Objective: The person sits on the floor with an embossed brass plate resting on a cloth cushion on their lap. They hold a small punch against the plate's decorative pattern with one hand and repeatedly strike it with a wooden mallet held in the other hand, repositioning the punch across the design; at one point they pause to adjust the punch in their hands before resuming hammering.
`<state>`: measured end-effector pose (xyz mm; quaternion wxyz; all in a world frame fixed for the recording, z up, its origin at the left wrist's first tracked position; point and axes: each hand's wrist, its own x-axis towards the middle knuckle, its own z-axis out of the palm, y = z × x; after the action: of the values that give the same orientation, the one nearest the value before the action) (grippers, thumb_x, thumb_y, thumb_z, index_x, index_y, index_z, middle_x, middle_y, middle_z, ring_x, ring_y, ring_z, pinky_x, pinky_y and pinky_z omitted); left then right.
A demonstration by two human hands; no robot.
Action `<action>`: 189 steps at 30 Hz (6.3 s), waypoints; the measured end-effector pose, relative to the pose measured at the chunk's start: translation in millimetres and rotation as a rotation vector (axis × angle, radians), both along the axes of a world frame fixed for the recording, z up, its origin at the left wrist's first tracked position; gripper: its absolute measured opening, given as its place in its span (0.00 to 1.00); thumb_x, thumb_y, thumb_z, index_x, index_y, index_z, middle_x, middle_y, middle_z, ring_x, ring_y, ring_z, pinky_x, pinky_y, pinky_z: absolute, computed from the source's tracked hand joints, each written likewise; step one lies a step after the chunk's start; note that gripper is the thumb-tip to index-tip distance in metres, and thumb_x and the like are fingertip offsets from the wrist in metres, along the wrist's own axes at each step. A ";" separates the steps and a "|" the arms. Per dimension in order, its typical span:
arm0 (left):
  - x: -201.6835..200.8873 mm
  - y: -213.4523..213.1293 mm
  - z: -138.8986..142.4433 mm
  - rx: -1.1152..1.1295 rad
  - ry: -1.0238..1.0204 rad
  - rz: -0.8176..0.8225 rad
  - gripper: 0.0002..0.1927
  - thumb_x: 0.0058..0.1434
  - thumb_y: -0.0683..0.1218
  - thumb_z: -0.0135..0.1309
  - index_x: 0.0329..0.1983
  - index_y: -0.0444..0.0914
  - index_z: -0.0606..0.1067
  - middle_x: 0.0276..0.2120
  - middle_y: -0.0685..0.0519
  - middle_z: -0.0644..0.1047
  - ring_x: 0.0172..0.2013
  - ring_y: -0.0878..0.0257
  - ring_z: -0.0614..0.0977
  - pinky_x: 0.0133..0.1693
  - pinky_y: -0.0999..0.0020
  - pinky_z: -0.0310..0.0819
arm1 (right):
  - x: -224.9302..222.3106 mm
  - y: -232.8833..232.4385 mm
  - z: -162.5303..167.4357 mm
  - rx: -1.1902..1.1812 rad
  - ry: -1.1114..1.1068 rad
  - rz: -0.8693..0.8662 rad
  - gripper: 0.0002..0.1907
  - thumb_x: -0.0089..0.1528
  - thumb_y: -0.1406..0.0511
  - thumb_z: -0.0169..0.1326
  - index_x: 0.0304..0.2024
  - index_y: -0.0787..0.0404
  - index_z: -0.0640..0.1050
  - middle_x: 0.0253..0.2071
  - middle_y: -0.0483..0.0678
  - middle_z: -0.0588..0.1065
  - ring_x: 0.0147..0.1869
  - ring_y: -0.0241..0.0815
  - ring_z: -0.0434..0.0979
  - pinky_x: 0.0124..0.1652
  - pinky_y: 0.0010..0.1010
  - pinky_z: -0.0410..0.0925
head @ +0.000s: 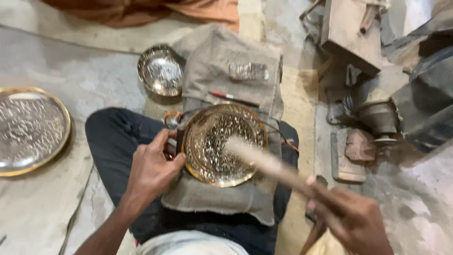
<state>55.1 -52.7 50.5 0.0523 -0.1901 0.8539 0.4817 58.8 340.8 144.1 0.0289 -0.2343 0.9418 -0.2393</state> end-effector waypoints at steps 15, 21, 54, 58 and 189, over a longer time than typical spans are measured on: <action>-12.7 0.6 1.4 0.064 0.164 -0.025 0.21 0.52 0.43 0.60 0.50 0.35 0.77 0.29 0.48 0.85 0.28 0.63 0.85 0.34 0.66 0.81 | -0.9 30.1 6.6 0.692 -0.069 -0.114 0.28 0.55 0.44 0.59 0.58 0.35 0.78 0.26 0.37 0.83 0.20 0.35 0.75 0.21 0.30 0.70; 2.0 0.4 0.7 0.384 0.299 0.152 0.16 0.60 0.41 0.60 0.52 0.35 0.77 0.35 0.51 0.84 0.31 0.64 0.84 0.31 0.68 0.80 | -10.2 35.0 22.0 0.452 -0.022 -0.112 0.31 0.51 0.51 0.65 0.58 0.45 0.81 0.28 0.45 0.84 0.21 0.37 0.78 0.21 0.31 0.71; -5.1 94.2 -42.3 0.236 0.250 -0.268 0.08 0.66 0.36 0.55 0.47 0.34 0.78 0.39 0.46 0.84 0.37 0.63 0.90 0.27 0.73 0.86 | -97.2 -24.6 -53.8 -0.344 -0.364 0.366 0.26 0.66 0.59 0.56 0.66 0.54 0.73 0.43 0.45 0.83 0.19 0.26 0.67 0.22 0.23 0.71; -4.6 92.8 -35.7 0.372 0.388 -0.238 0.20 0.62 0.34 0.53 0.58 0.33 0.74 0.39 0.45 0.82 0.38 0.60 0.88 0.35 0.72 0.88 | -99.2 -28.8 -51.8 -0.541 -0.268 0.230 0.25 0.66 0.59 0.58 0.65 0.53 0.73 0.28 0.40 0.76 0.21 0.29 0.67 0.23 0.24 0.66; 7.2 86.9 -36.7 0.370 0.428 -0.109 0.22 0.59 0.31 0.55 0.59 0.31 0.74 0.42 0.42 0.82 0.39 0.59 0.88 0.38 0.71 0.88 | -84.2 -35.1 -45.3 -0.619 -0.114 0.051 0.25 0.65 0.61 0.57 0.64 0.60 0.72 0.39 0.46 0.78 0.35 0.31 0.74 0.33 0.26 0.69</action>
<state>62.3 34.2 13.7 -0.0696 -0.0253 0.7521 0.6549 -25.4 305.7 98.7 0.0152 -0.2419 0.8150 -0.5264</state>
